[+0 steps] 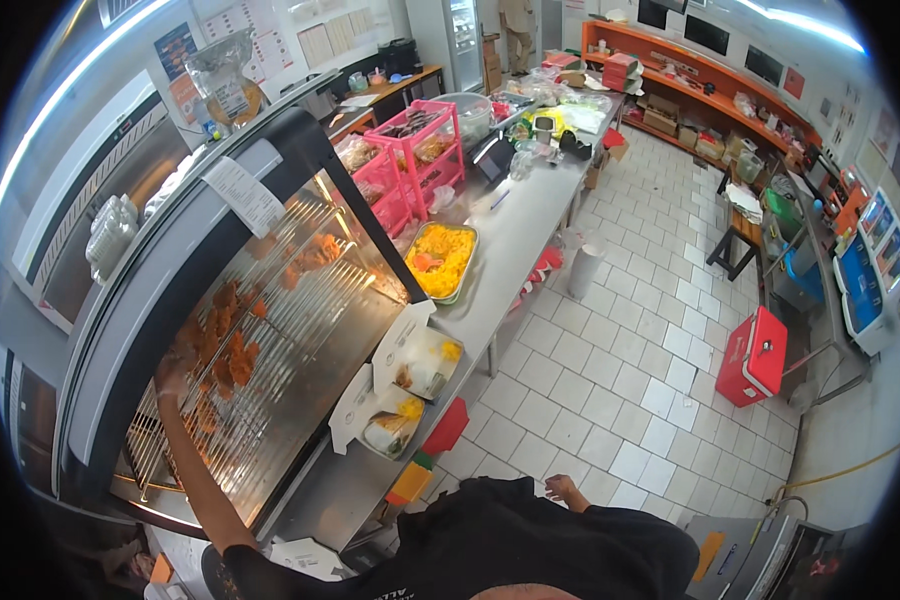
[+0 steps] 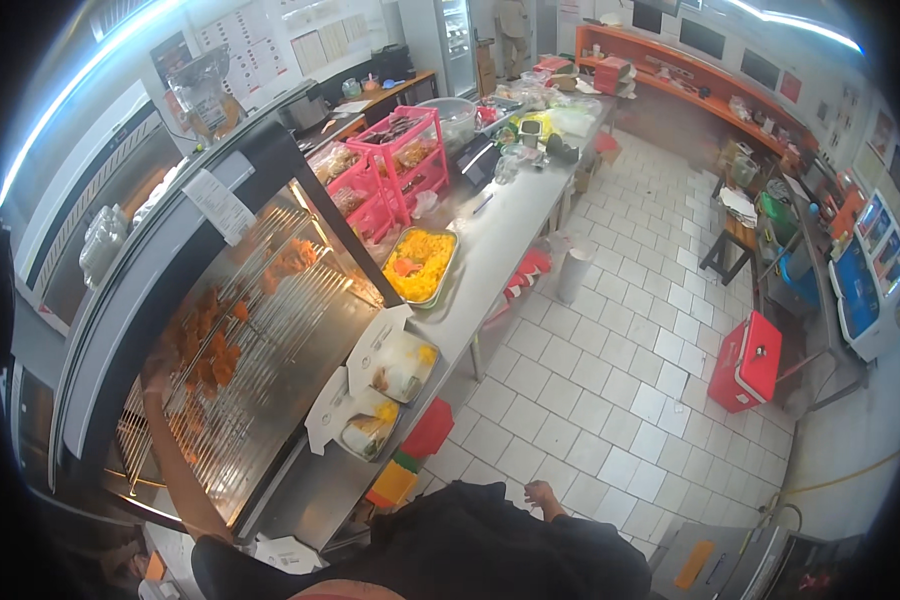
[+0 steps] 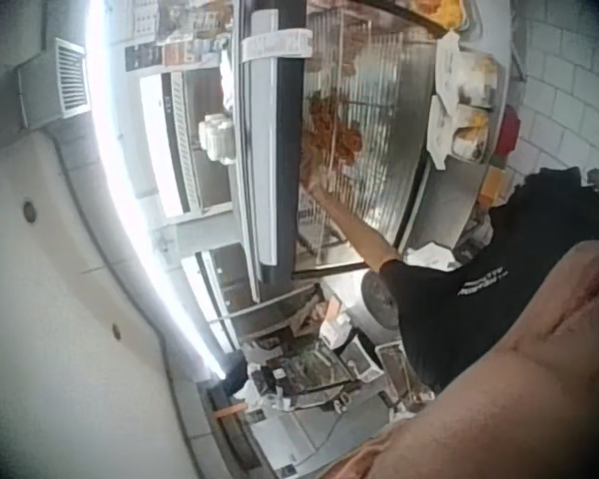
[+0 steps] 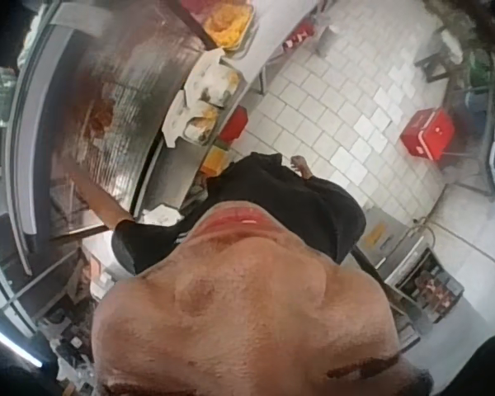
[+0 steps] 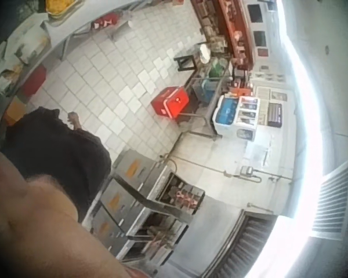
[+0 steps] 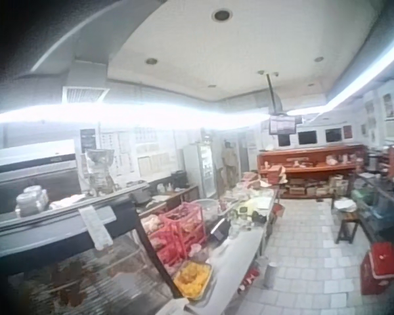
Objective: The person folds paper food boxes, adds packaged rice, and scoops cooked egg into each box. They then take fried chicken from a warmer, slice it on a cutting board using a knife, place the sliced chicken into the food boxes, and check a receipt.
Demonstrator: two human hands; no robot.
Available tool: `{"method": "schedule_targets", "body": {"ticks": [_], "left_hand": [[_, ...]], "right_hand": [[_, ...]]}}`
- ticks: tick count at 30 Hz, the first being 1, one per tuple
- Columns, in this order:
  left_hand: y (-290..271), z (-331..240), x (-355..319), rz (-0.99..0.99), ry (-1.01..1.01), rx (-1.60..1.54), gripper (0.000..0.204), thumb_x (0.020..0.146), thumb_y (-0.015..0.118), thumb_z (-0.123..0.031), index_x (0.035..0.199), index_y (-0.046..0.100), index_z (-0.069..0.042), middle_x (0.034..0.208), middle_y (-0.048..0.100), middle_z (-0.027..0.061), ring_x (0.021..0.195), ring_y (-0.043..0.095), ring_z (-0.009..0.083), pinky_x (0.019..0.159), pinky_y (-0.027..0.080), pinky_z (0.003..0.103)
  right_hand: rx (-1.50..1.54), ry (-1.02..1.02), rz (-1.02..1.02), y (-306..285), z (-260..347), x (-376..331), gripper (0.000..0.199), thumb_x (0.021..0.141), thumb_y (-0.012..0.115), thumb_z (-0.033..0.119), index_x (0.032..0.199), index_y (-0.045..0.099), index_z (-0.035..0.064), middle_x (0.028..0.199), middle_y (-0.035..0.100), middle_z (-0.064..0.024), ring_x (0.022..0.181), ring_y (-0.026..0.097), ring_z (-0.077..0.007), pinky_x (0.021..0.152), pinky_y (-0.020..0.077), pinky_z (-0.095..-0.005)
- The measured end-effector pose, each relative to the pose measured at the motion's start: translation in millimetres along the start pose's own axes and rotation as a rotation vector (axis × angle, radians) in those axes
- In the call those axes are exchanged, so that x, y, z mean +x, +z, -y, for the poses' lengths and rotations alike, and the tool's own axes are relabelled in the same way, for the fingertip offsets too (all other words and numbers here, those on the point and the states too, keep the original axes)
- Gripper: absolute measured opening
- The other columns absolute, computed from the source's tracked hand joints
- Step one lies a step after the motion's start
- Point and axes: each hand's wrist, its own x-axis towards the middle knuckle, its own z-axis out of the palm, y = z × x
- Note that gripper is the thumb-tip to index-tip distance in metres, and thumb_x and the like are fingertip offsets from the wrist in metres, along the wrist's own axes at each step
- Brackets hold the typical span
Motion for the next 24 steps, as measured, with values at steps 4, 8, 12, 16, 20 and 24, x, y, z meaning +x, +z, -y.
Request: {"method": "schedule_targets", "body": {"ticks": [4, 8, 12, 16, 20, 24], "left_hand": [[-5, 0, -18, -0.03, -0.007, 0.003, 0.038, 0.088, 0.061, -0.015, 0.123, 0.058, 0.0, 0.115, 0.063, 0.0197, 0.104, 0.061, 0.0339, 0.087, 0.05, 0.041], [-8, 1, -41, -0.087, -0.026, 0.036, 0.038, 0.088, 0.062, -0.014, 0.122, 0.058, 0.001, 0.115, 0.063, 0.0203, 0.104, 0.061, 0.0346, 0.087, 0.05, 0.041], [-12, 2, -57, -0.21, 0.029, -0.033, 0.036, 0.089, 0.061, -0.015, 0.122, 0.059, -0.001, 0.114, 0.063, 0.0191, 0.103, 0.061, 0.0346, 0.086, 0.051, 0.041], [-17, -4, -76, -0.519, 0.222, 0.276, 0.034, 0.091, 0.062, -0.019, 0.121, 0.057, -0.002, 0.11, 0.064, 0.0144, 0.097, 0.063, 0.0304, 0.082, 0.055, 0.038], [-27, -17, -138, -0.491, -0.014, 0.155, 0.039, 0.092, 0.064, -0.019, 0.123, 0.053, 0.001, 0.117, 0.061, 0.0181, 0.102, 0.062, 0.0307, 0.088, 0.054, 0.037], [-17, -33, -253, -0.705, -0.454, -0.32, 0.042, 0.093, 0.058, -0.027, 0.123, 0.055, 0.002, 0.116, 0.062, 0.015, 0.102, 0.062, 0.025, 0.084, 0.051, 0.035]], "right_hand": [[0.004, 0.036, 0.093, 1, 10, 8, 0.028, 0.089, 0.059, 0.021, 0.112, 0.061, 0.0053, 0.095, 0.067, -0.0111, 0.076, 0.067, -0.0248, 0.068, 0.0535, -0.0411], [-0.049, -0.04, 0.046, 4, 36, 18, 0.032, 0.087, 0.061, 0.025, 0.111, 0.062, 0.0039, 0.094, 0.069, -0.0114, 0.075, 0.068, -0.0225, 0.064, 0.0552, -0.0378], [-0.101, -0.188, 0.08, 14, 66, 21, 0.034, 0.087, 0.062, 0.025, 0.113, 0.061, 0.0032, 0.095, 0.069, -0.0129, 0.076, 0.069, -0.0223, 0.062, 0.0559, -0.0355], [-0.165, -0.2, 0.053, 25, 87, 26, 0.035, 0.087, 0.061, 0.024, 0.113, 0.062, 0.0018, 0.091, 0.07, -0.0126, 0.071, 0.069, -0.0208, 0.059, 0.0555, -0.0318], [-0.228, -0.199, 0.098, 46, 83, 34, 0.035, 0.087, 0.062, 0.026, 0.113, 0.062, 0.003, 0.09, 0.07, -0.0117, 0.072, 0.069, -0.0208, 0.058, 0.0554, -0.0331], [-0.406, -0.151, 0.192, 67, 58, 45, 0.036, 0.089, 0.063, 0.032, 0.115, 0.062, 0.0069, 0.094, 0.07, -0.0097, 0.075, 0.07, -0.0216, 0.06, 0.056, -0.0376]]}}
